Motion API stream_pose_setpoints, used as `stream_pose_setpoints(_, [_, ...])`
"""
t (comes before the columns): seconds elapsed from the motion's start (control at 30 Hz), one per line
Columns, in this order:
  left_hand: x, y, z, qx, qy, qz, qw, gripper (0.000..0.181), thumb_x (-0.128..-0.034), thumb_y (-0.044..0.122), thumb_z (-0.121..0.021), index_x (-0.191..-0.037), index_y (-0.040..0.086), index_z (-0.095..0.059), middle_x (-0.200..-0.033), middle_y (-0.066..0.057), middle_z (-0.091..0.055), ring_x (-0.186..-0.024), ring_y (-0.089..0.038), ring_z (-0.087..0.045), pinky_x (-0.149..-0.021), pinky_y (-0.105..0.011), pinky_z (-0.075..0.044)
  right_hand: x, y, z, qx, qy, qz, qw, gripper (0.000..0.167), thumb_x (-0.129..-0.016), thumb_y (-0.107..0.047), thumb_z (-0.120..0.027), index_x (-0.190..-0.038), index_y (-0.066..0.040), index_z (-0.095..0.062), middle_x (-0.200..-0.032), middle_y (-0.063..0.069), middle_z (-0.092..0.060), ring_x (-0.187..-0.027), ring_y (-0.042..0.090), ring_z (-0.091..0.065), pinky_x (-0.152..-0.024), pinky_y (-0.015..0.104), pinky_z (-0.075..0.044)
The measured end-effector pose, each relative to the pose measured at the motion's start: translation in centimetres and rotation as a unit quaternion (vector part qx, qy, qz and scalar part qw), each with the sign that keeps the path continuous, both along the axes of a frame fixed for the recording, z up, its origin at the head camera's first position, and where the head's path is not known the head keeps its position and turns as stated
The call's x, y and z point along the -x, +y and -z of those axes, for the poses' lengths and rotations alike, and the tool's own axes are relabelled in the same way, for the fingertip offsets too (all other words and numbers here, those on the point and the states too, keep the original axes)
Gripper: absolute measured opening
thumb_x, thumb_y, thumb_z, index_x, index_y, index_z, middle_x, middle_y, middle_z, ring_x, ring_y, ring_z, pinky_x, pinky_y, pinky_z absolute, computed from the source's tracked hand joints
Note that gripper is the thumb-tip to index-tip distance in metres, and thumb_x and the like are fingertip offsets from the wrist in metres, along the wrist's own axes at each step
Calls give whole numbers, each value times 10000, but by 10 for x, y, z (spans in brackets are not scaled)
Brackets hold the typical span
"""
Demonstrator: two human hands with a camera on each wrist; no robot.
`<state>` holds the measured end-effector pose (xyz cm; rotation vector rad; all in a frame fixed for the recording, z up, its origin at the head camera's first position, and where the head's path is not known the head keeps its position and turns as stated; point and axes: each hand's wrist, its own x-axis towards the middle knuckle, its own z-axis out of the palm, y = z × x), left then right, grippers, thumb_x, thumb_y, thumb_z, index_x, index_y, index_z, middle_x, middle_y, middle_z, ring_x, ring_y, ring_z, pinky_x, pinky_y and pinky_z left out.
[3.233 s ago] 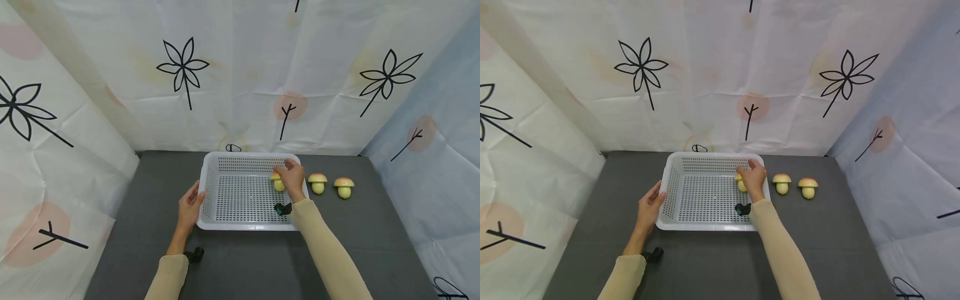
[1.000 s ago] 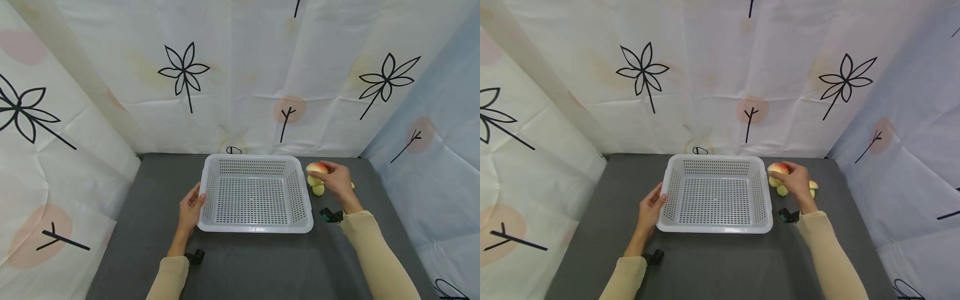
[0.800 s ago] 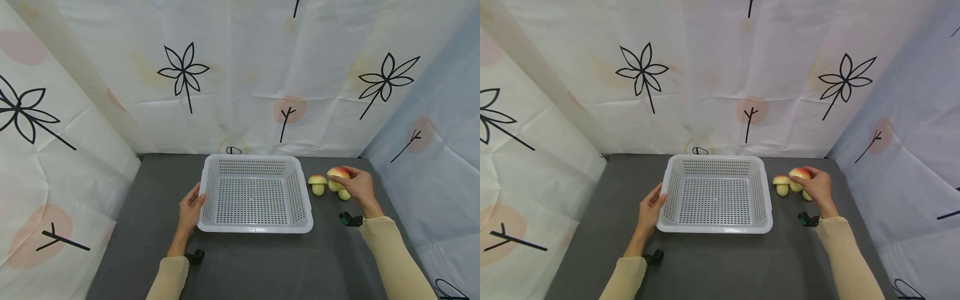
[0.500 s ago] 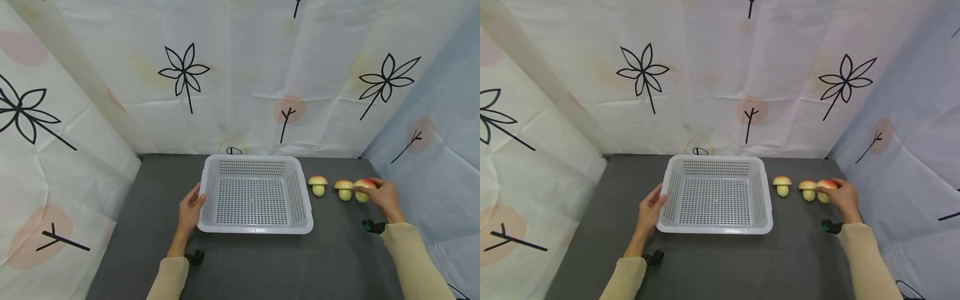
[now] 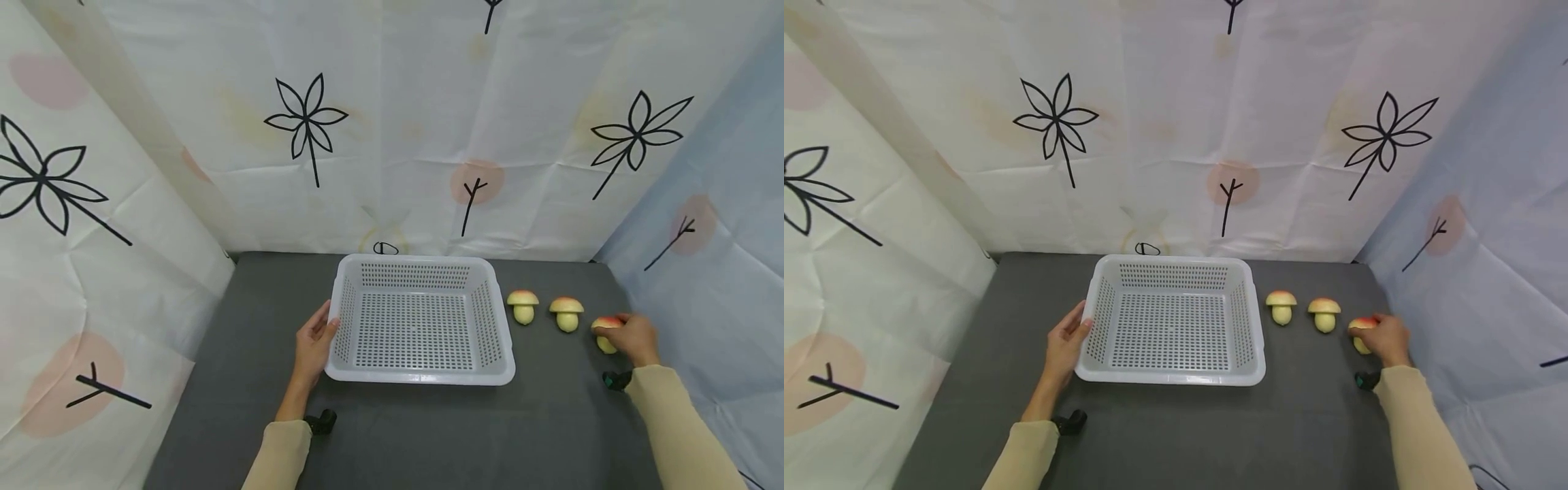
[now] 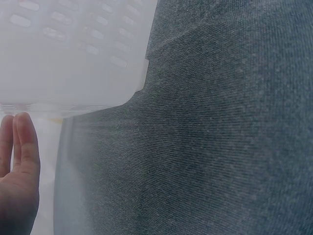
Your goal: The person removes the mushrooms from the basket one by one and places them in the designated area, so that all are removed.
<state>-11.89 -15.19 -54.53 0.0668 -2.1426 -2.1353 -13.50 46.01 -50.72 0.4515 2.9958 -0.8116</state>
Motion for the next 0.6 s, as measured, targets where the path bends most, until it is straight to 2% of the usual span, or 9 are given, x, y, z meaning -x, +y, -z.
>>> stream_pose_setpoints(0.13, [0,0,-1,-49,-32,20,10000,514,-1027,118,-623,-1513,45,-471,-1346,-264,-589,-1160,-420,-610,-869,-437,-567,3,1,7,-106,38,-64,9999,662,-857,-223,-746,-1248,261,-518,-1171,459,-540,-984,566,-541,-842,605,-451])
stream_pose_setpoints(0.37, [3,1,-1,8,-132,8,9999,514,-1030,95,-610,-1518,36,-460,-1370,-247,-585,-1126,-260,-647,-909,-520,-535,4,-1,9,-22,-28,48,10000,704,-877,-241,-723,-1294,266,-469,-1222,474,-494,-1029,578,-509,-879,625,-434])
stream_pose_setpoints(0.5, [4,2,-2,156,-179,-24,9997,515,-1028,32,-588,-1518,-12,-435,-1368,-277,-577,-1155,-373,-628,-905,-565,-525,2,-8,3,195,-237,266,9992,797,-923,-303,-676,-1405,248,-360,-1320,478,-421,-1124,595,-452,-938,640,-413])
stream_pose_setpoints(0.6, [4,3,-4,221,-233,13,9995,517,-1031,60,-596,-1521,5,-440,-1368,-271,-581,-1190,-456,-592,-891,-515,-548,2,-19,-5,237,-245,418,9985,818,-971,-339,-611,-1468,218,-278,-1389,470,-372,-1208,609,-398,-1007,659,-363])
